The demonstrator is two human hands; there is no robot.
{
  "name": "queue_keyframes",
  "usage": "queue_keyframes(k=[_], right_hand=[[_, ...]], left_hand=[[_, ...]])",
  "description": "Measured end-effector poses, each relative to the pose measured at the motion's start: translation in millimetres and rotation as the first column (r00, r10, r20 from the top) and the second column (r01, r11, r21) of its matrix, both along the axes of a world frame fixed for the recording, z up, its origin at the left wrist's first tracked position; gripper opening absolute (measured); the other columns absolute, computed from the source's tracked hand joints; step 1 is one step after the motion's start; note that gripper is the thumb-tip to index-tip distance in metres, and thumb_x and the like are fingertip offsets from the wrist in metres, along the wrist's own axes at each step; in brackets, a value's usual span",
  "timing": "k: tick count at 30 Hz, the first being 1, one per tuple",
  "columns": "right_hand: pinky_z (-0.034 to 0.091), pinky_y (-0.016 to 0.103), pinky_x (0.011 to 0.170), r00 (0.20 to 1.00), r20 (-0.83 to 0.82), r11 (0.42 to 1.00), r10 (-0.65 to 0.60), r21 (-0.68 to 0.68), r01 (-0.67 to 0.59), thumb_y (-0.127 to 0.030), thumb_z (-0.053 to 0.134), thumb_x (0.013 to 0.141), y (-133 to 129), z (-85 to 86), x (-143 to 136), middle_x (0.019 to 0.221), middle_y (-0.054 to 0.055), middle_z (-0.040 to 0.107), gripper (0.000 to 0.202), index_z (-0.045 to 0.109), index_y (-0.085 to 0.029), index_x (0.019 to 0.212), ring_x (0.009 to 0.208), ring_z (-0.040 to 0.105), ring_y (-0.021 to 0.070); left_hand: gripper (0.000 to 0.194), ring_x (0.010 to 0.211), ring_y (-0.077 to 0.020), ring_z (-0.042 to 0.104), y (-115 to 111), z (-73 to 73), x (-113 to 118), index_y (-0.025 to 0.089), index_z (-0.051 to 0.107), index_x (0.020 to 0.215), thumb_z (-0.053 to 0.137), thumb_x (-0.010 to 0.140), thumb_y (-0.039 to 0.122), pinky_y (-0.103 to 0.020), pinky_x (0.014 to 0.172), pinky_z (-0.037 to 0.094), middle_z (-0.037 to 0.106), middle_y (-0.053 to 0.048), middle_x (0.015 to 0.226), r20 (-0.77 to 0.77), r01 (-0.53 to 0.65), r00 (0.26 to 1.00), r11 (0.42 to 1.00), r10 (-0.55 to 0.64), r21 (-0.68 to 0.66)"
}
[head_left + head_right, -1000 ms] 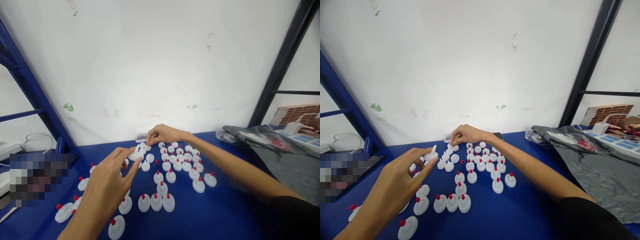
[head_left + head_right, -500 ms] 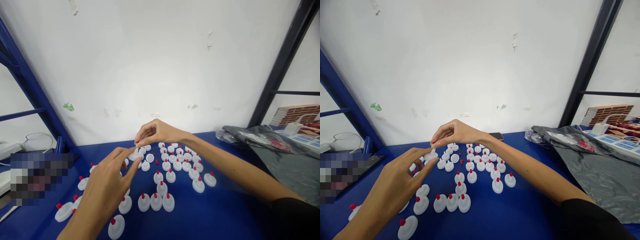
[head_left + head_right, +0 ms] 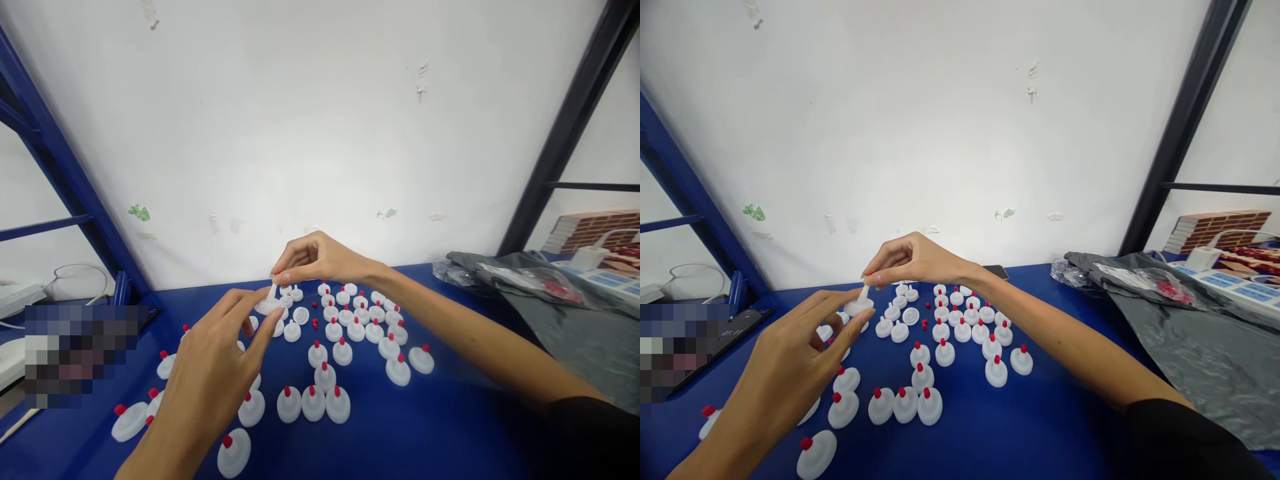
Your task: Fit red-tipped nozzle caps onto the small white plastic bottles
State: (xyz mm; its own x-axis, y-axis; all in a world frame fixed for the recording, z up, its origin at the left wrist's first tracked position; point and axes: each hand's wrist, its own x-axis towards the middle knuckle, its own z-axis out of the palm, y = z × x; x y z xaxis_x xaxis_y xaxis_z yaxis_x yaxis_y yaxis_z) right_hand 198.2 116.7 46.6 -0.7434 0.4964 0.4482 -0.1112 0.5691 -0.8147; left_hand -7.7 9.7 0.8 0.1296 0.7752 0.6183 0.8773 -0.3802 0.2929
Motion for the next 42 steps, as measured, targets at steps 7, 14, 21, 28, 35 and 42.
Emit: queue_keyframes(k=[7, 14, 21, 28, 35, 42], right_hand=[[0.056, 0.03, 0.085, 0.986, 0.167, 0.99, -0.014, 0.139, -0.01, -0.028, 0.071, 0.092, -7.6, 10.2, 9.6, 0.104, 0.008, 0.078, 0.022, 0.078, -0.016, 0.109, 0.096, 0.071, 0.0173], [0.055, 0.028, 0.078, 0.99, 0.139, 0.994, -0.019, 0.105, 0.005, -0.034, 0.069, 0.094, -3.6, 3.3, 4.2, 0.099, 0.008, 0.077, 0.026, 0.078, -0.015, 0.109, 0.086, 0.069, 0.015], [0.055, 0.027, 0.077, 0.995, 0.103, 1.0, -0.002, 0.021, 0.0, -0.036, 0.069, 0.094, 0.6, -1.1, 1.6, 0.101, 0.007, 0.078, 0.025, 0.079, -0.018, 0.108, 0.084, 0.068, 0.0135], [0.054, 0.027, 0.074, 0.995, 0.087, 0.999, 0.039, -0.003, -0.039, -0.036, 0.069, 0.094, 2.4, -5.5, -1.1, 0.103, 0.007, 0.077, 0.024, 0.079, -0.02, 0.108, 0.081, 0.068, 0.013], [0.048, 0.024, 0.068, 0.987, 0.116, 0.992, 0.112, -0.077, -0.104, -0.034, 0.071, 0.093, 1.7, -3.8, -0.7, 0.102, 0.006, 0.075, 0.02, 0.078, -0.018, 0.104, 0.076, 0.064, 0.0103], [0.041, 0.022, 0.057, 0.933, 0.269, 0.969, 0.239, -0.125, -0.212, -0.036, 0.061, 0.099, -4.3, -0.2, -1.0, 0.101, 0.006, 0.076, 0.029, 0.073, -0.022, 0.122, 0.076, 0.064, 0.0107]], left_hand=[[0.04, 0.064, -0.0144, 0.062, 0.0, 1.3, -2.6, 0.031, 0.066, 0.127, 0.048, 0.1, 0.053, -0.031, 0.063, 0.048, 0.065, 0.001, 0.093, 0.02, -0.002, 1.0, 1.0, 0.002, -0.009], [0.04, 0.054, -0.0113, 0.055, 4.9, -3.1, -5.2, 0.029, 0.067, 0.125, 0.05, 0.098, 0.054, -0.031, 0.059, 0.047, 0.065, 0.002, 0.092, -0.012, -0.02, 1.0, 1.0, 0.02, 0.023], [0.039, 0.06, -0.0134, 0.06, 3.8, -0.9, -5.1, 0.028, 0.068, 0.125, 0.051, 0.099, 0.051, -0.03, 0.06, 0.048, 0.067, 0.001, 0.095, -0.005, -0.003, 1.0, 0.999, 0.003, 0.032], [0.037, 0.059, -0.0137, 0.061, 4.9, -0.4, -4.6, 0.026, 0.07, 0.12, 0.051, 0.099, 0.05, -0.03, 0.058, 0.049, 0.07, 0.0, 0.097, -0.031, 0.008, 1.0, 0.999, -0.006, 0.05], [0.065, 0.052, -0.0142, 0.063, 3.1, 0.9, -3.0, 0.029, 0.045, 0.15, 0.064, 0.092, 0.05, -0.03, 0.06, 0.052, 0.072, 0.004, 0.083, 0.1, -0.035, 0.995, 0.992, 0.023, 0.122], [0.067, 0.054, -0.0145, 0.066, 1.1, 1.2, -1.2, 0.032, 0.038, 0.155, 0.06, 0.094, 0.052, -0.027, 0.054, 0.053, 0.076, 0.003, 0.086, 0.049, 0.003, 0.999, 0.986, -0.011, 0.168]])
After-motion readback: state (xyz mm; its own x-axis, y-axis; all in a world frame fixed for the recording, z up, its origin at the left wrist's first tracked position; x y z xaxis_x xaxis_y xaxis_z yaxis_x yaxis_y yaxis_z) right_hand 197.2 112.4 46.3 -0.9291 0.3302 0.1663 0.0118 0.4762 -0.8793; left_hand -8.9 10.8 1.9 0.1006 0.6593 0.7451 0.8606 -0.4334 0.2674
